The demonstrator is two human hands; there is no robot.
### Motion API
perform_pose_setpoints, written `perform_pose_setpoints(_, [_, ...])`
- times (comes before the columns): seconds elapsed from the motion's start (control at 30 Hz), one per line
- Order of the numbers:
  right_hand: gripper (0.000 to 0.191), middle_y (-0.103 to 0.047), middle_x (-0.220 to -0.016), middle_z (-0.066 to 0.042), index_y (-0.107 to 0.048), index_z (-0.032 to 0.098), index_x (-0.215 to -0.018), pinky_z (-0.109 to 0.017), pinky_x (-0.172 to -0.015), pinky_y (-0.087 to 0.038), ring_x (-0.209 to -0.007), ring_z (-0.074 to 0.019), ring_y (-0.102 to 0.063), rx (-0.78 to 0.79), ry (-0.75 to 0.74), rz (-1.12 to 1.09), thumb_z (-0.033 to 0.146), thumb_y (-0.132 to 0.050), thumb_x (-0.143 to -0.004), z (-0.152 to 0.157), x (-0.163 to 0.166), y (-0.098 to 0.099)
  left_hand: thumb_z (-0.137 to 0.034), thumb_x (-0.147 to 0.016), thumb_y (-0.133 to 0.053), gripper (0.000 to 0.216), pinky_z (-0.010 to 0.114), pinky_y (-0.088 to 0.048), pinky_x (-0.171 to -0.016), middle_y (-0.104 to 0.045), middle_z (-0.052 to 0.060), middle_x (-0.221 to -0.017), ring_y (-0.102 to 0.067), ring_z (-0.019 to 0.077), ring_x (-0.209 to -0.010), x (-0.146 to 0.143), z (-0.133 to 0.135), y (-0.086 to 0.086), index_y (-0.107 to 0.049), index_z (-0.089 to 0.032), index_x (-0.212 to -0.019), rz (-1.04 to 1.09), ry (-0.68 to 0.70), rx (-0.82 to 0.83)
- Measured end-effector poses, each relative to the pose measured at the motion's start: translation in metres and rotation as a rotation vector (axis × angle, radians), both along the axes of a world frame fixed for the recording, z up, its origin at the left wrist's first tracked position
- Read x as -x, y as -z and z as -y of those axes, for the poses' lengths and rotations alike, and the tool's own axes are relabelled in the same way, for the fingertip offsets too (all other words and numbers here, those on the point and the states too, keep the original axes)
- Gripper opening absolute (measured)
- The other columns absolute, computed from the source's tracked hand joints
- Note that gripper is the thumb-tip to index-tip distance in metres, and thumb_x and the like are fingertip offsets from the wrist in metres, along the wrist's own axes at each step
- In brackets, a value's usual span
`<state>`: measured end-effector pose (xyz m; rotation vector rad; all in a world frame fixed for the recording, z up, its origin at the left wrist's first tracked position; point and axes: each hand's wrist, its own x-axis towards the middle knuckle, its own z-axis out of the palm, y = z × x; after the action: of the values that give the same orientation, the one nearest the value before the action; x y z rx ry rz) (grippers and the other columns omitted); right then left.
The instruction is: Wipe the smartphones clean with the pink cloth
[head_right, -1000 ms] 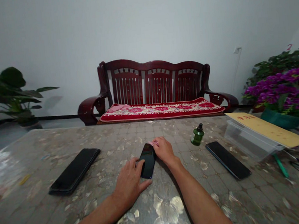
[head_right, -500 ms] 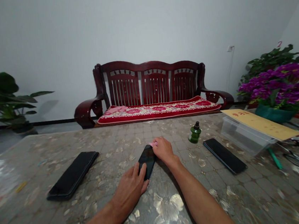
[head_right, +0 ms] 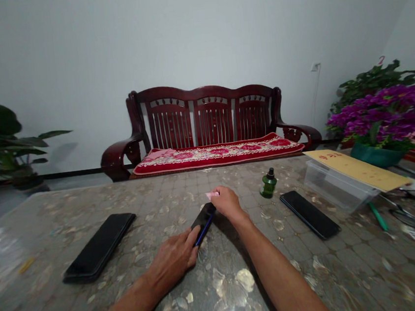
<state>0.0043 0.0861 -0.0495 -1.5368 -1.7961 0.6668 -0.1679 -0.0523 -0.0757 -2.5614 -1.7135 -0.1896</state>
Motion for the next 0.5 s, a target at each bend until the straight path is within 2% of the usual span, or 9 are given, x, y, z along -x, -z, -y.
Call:
perform_pose_setpoints(0.23, [0.019,-0.062,-0.061,0.002,-0.07,0.017,-0.074,-0.022,-0.054,-0.037,-0.058,-0.0138,-0.053,0.107,-0.068,-0.341,0.03,-0.062,-0.062,-0.005,-0.002,0.003,-0.018,-0.093,-0.045,0.046,0.032,-0.057,-0.076,-0.074,0.011,-0.105,-0.073,0.0243,-0.087,0.004,0.0,-0.005,-0.05,-0.018,-0.139,0.057,-0.043,0.005])
perform_pose_setpoints(0.5, [0.024,-0.057,-0.057,0.002,-0.067,0.015,-0.071,-0.022,-0.051,-0.035,-0.053,-0.0117,-0.048,0.178,-0.121,-0.62,0.032,-0.066,-0.054,0.001,0.002,-0.007,-0.018,-0.091,-0.045,0.043,0.028,-0.054,-0.072,-0.077,0.007,-0.1,-0.074,0.0221,-0.081,0.012,0.001,-0.004,-0.057,-0.021,-0.133,0.187,-0.146,-0.008])
